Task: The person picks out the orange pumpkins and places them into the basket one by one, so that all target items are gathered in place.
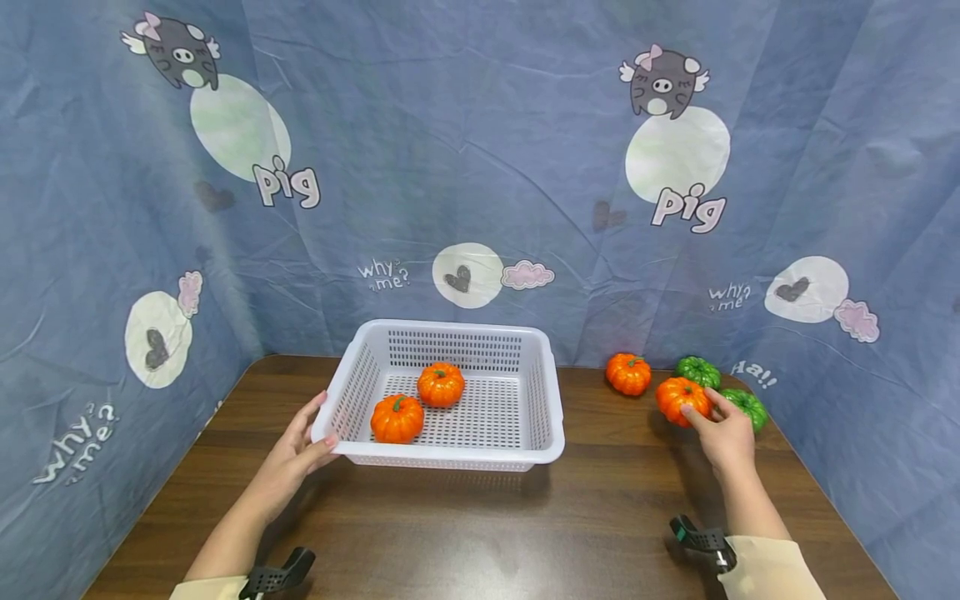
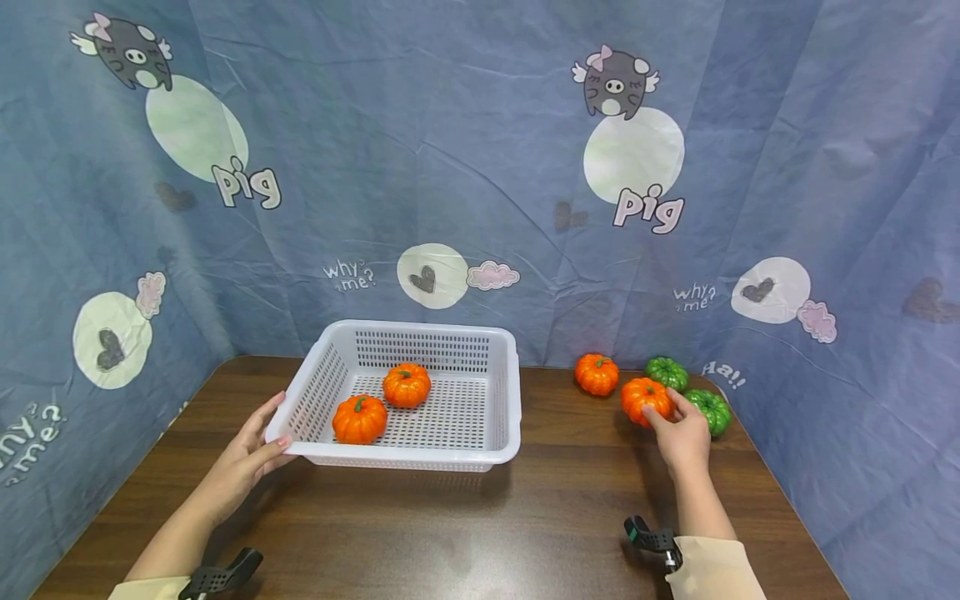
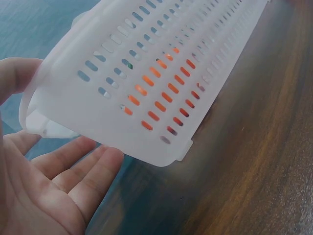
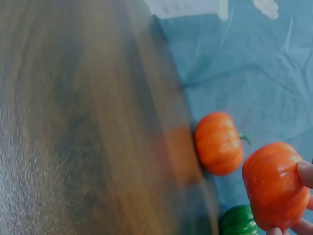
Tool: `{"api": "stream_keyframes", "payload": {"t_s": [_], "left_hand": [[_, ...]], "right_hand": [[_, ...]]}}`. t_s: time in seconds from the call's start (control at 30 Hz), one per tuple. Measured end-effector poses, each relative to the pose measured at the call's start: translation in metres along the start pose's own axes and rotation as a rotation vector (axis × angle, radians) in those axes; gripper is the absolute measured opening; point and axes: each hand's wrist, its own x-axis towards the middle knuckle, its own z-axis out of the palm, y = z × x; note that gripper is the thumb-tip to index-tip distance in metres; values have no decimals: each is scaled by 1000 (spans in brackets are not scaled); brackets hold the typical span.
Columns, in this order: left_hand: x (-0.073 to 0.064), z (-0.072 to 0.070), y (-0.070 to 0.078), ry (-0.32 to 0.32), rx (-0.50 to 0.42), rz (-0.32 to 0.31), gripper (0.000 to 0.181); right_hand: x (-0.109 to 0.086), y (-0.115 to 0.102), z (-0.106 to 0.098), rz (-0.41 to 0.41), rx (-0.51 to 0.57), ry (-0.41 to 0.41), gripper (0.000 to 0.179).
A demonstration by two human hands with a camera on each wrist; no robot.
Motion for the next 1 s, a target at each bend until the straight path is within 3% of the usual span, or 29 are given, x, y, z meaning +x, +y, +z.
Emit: {"api": "stream_keyframes", "payload": {"t_s": [0.33,0.53,1.0], "left_hand": [[0,1,0,-1,-24,8,72],[0,1,-1,2,-36,18,72],[1,0,-1,-3,-27,10,72]], "right_hand": [[-13,-20,-7,-51,21,-9,65],[-21,-34,-7,-126,45,-33,64],[-46,-68,13,-285,29,-91,59]]}}
